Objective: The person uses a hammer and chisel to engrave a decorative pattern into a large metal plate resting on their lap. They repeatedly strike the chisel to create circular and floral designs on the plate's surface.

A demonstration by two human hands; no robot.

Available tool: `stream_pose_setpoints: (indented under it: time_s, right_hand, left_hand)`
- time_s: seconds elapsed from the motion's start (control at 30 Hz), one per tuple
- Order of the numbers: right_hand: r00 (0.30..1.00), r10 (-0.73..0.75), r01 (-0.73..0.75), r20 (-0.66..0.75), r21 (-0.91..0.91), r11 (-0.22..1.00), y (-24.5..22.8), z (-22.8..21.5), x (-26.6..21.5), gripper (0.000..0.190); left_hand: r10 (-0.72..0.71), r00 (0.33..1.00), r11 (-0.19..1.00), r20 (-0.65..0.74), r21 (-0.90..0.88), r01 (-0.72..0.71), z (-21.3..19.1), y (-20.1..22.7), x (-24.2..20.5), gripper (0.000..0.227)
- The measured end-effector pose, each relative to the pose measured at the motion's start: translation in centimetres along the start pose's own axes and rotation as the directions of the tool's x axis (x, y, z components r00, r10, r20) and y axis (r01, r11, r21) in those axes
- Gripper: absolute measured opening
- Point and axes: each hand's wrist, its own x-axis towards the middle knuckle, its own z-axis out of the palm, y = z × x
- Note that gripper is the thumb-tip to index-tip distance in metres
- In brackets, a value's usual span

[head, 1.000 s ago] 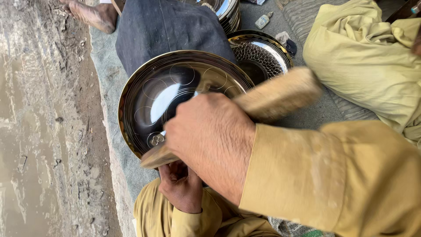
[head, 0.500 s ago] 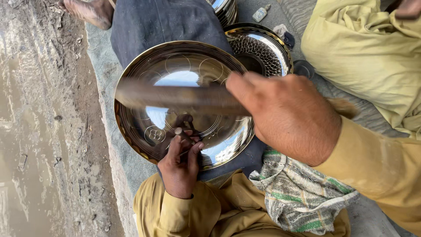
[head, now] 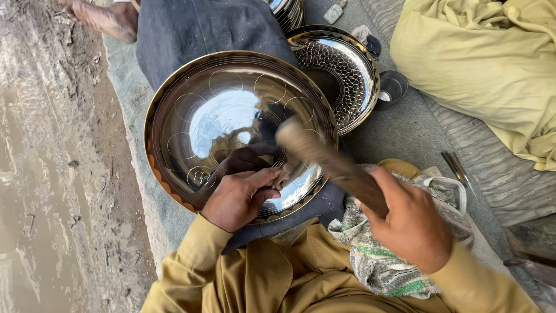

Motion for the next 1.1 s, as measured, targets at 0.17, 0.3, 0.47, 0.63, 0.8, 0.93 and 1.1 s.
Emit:
stream_pose_setpoints:
  time_s: [0.17,0.3,0.47,0.63,0.8,0.93,1.1]
  right_hand:
    - [0.987,0.157,-0.151,-0.033,0.143,0.978,0.7,4.6,-4.0,0.034]
    - [0.968,0.141,-0.099,-0.209,0.201,0.975,0.7,7.4,-5.2,0.034]
    - [0.984,0.111,-0.089,-0.141,0.155,0.984,0.9,6.6,-4.3,0.036]
    - [0.972,0.017,0.009,-0.235,0.106,0.994,-0.6,1.8,-0.9,0.047]
    - [0.923,-0.384,0.381,-0.041,-0.051,0.923,-4.7,-3.2,5.1,0.050]
    - [0.871,-0.453,0.487,0.192,-0.206,0.849,-8.9,-5.1,9.0,0.046]
    - [0.762,-0.498,0.643,0.415,-0.391,0.658,-11.5,-5.7,11.6,0.019]
  left_hand:
    - [0.125,0.972,0.988,0.199,0.062,-0.140,-0.7,0.1,1.6,0.046]
    - [0.130,0.916,0.978,0.380,0.101,-0.181,-0.8,0.1,2.3,0.048]
    - [0.210,0.976,0.977,-0.054,0.060,-0.206,-0.3,1.2,0.1,0.028]
    - [-0.315,0.707,0.949,-0.633,-0.227,0.219,4.7,2.7,-2.7,0.036]
    - [-0.358,0.548,0.931,-0.756,-0.245,0.270,7.5,2.2,-3.4,0.037]
    - [-0.372,0.532,0.926,-0.761,-0.264,0.269,7.6,2.0,-3.3,0.037]
    - [-0.379,0.527,0.925,-0.760,-0.312,0.215,7.8,2.2,-3.1,0.036]
